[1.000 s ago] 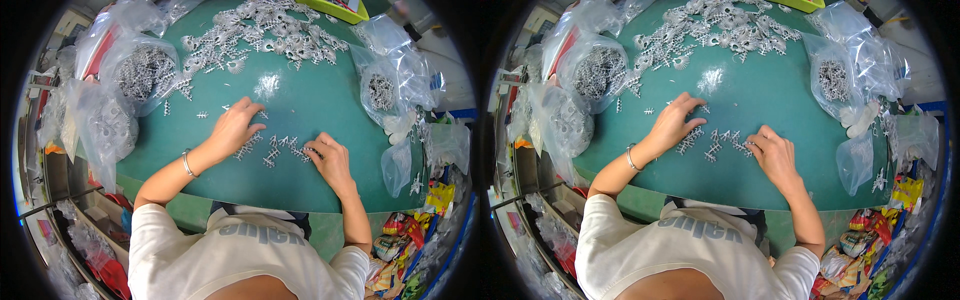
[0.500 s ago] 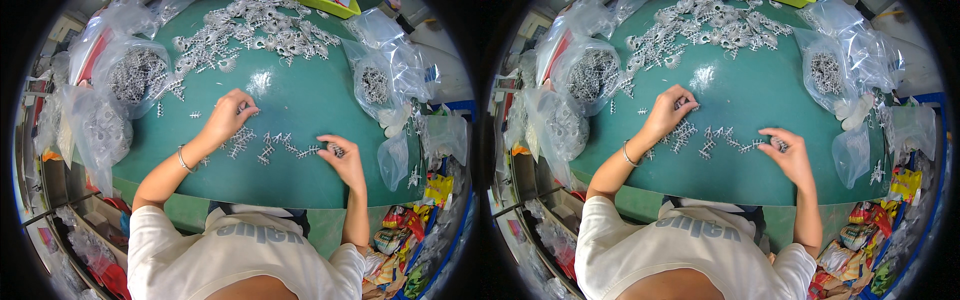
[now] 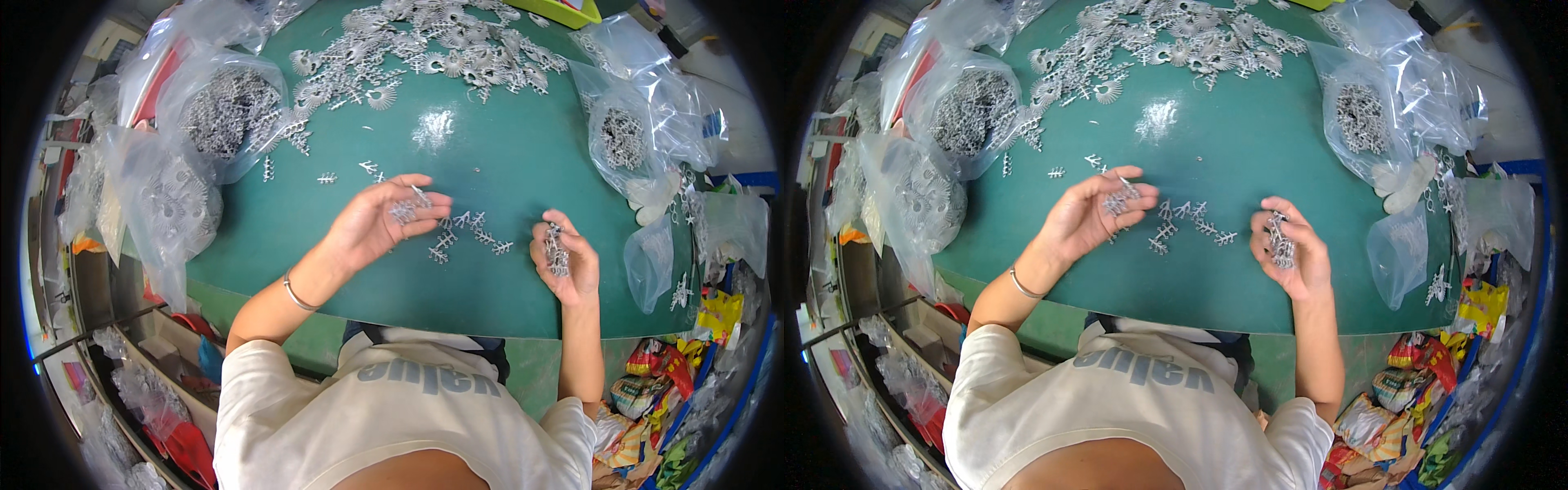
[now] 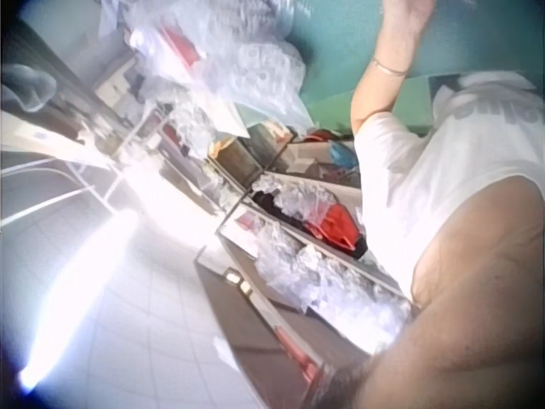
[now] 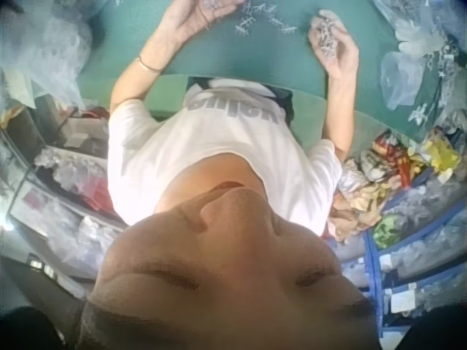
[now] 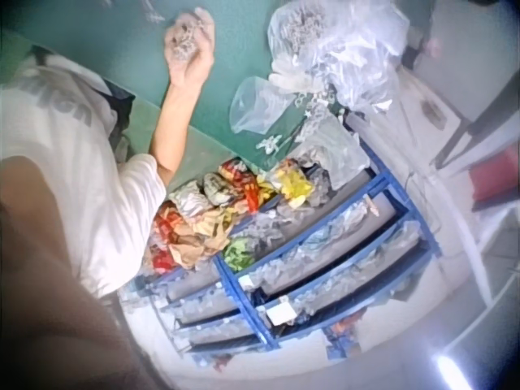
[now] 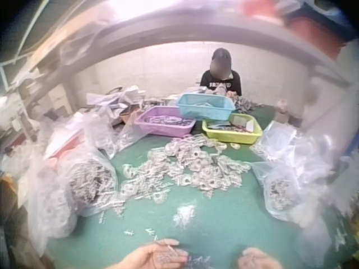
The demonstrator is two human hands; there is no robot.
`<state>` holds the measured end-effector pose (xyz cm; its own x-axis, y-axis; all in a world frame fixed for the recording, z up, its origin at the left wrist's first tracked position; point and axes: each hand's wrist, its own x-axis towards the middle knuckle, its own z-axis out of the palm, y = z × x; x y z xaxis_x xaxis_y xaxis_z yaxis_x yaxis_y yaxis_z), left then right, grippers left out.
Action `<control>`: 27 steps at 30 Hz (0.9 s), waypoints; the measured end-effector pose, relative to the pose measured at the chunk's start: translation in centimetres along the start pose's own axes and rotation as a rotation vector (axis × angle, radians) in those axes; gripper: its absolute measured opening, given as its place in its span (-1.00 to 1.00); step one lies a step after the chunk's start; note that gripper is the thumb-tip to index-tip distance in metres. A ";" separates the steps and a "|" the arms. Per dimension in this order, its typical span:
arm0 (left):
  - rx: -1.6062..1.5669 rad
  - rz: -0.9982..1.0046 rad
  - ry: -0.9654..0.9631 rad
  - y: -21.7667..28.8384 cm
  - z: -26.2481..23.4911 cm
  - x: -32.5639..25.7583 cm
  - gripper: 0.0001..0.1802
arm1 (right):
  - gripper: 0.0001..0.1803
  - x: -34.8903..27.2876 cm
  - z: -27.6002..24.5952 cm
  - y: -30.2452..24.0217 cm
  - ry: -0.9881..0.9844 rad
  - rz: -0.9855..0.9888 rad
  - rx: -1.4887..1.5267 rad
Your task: The person sorts small silver snowflake-shaped components on a green workbench by hand, picking up individual pieces from a large pile and grouping them together.
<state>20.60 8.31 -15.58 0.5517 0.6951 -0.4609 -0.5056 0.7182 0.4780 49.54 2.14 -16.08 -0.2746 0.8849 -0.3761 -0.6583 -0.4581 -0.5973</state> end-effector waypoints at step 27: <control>1.868 0.669 0.189 -6.2 1.2 -2.3 -0.60 | -0.78 0.9 1.8 3.0 0.365 -0.684 -1.882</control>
<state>23.25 2.19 -16.55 0.4760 0.8747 0.0915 0.6979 -0.4390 0.5659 46.03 1.66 -16.94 -0.0641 0.9709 0.2309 0.8885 0.1609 -0.4298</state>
